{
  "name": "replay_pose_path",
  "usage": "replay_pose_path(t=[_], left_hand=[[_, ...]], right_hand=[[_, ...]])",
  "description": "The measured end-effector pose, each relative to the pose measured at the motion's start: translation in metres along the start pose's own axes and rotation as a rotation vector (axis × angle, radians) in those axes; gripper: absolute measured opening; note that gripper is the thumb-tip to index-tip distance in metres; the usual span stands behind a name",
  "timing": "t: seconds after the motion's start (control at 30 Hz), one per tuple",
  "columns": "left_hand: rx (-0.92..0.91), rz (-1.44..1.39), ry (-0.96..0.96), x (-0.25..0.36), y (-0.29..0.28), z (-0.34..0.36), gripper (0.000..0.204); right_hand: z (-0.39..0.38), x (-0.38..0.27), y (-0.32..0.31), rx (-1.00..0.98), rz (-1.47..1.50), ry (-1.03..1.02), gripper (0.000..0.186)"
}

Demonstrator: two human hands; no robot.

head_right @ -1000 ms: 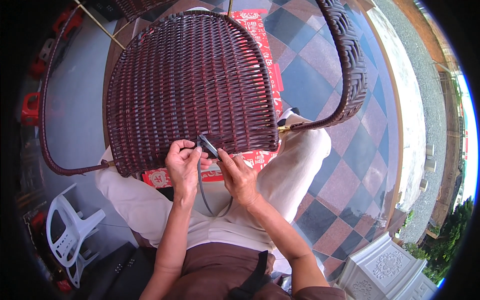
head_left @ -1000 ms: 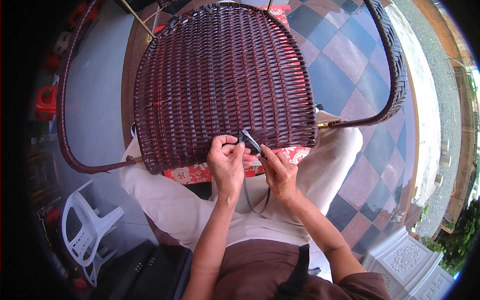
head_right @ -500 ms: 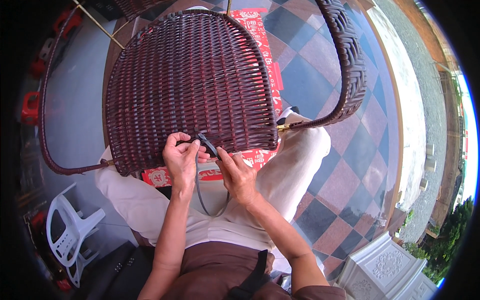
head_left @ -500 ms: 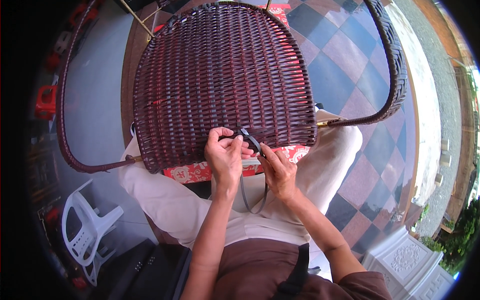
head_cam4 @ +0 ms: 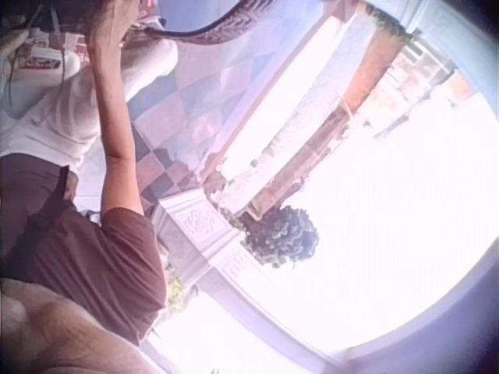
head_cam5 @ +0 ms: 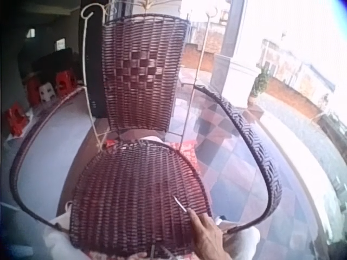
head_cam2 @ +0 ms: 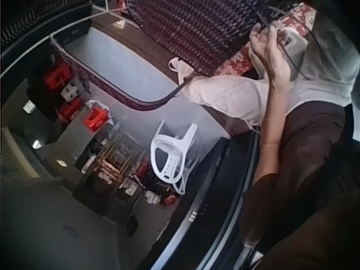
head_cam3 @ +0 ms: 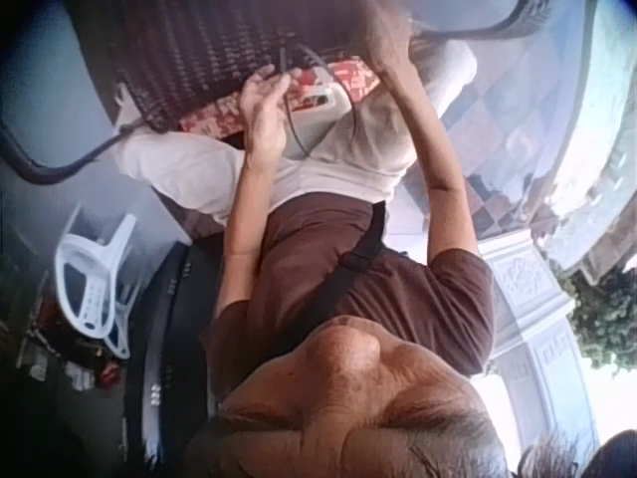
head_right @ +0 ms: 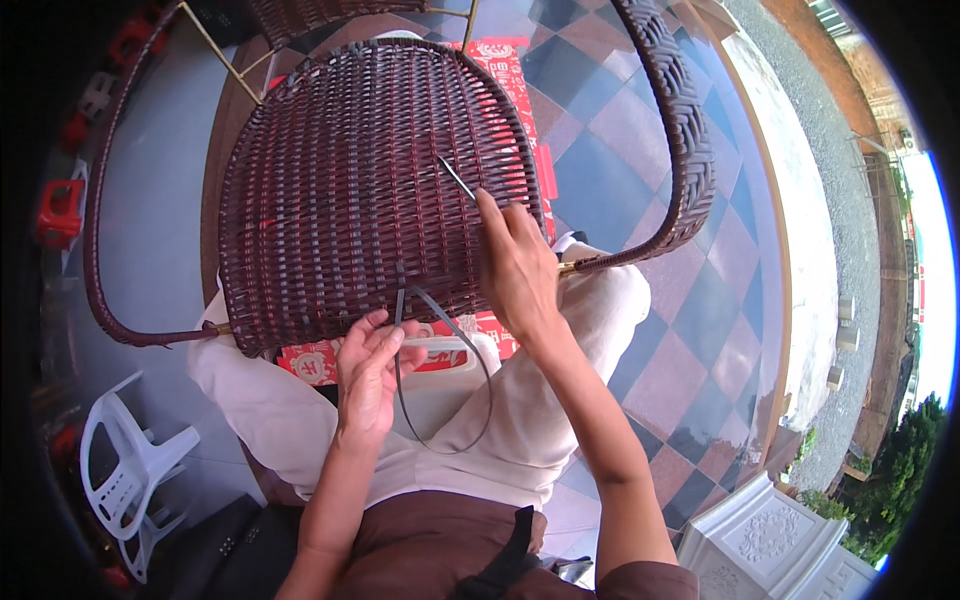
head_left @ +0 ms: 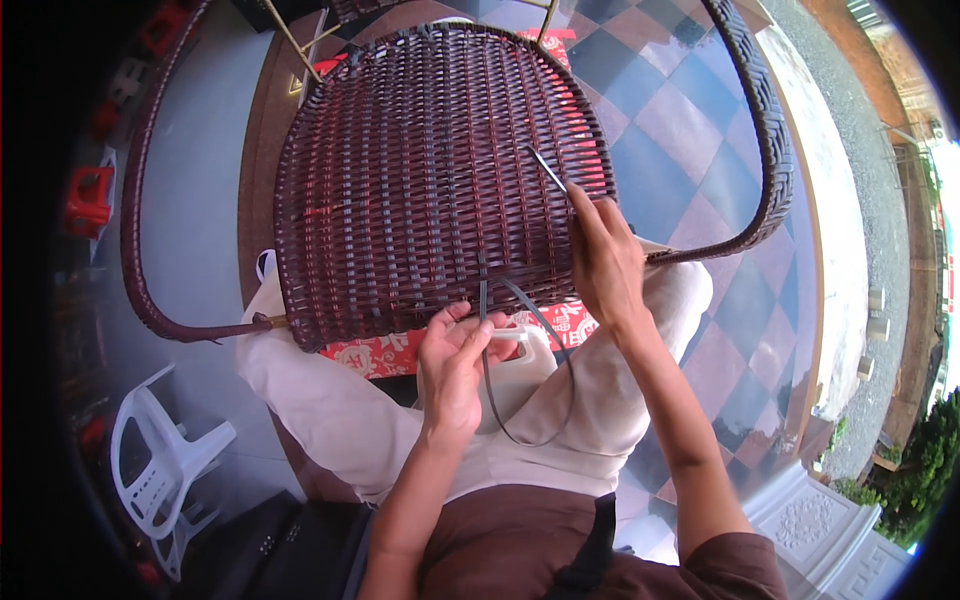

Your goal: The person repairs a woven chair by weaving a strip of material into the existing frame and securing it using a screwdriver and hands.

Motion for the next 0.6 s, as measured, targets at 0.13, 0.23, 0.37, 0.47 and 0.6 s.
replay_pose_path(t=[0.13, 0.23, 0.37, 0.47, 0.6], left_hand=[[-0.151, -0.180, -0.189, -0.018, -0.004, -0.007, 0.017], [-0.155, -0.221, -0.220, -0.017, -0.012, -0.015, 0.020], [-0.200, -0.204, -0.242, -0.017, -0.014, -0.019, 0.020], [-0.240, -0.201, -0.229, -0.010, -0.007, -0.022, 0.018], [-0.283, -0.197, -0.243, -0.012, -0.005, -0.028, 0.017]], right_hand=[[0.028, -0.005, 0.015, 0.119, -0.174, -0.173, 0.041], [0.023, -0.027, 0.015, 0.044, -0.063, -0.173, 0.031], [0.011, -0.049, 0.054, -0.273, 0.127, -0.161, 0.012], [0.009, -0.055, 0.057, -0.264, 0.151, -0.150, 0.009], [0.008, -0.058, 0.058, -0.291, 0.156, -0.123, 0.009]])
Point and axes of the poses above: each hand's wrist, its own z-axis towards the middle knuckle, its own y-axis out of the palm, x = y × z, the point moved 9 cm from there along z, towards the middle knuckle, and after that the axes turned 1 degree about -z, right-handed, at the moved point
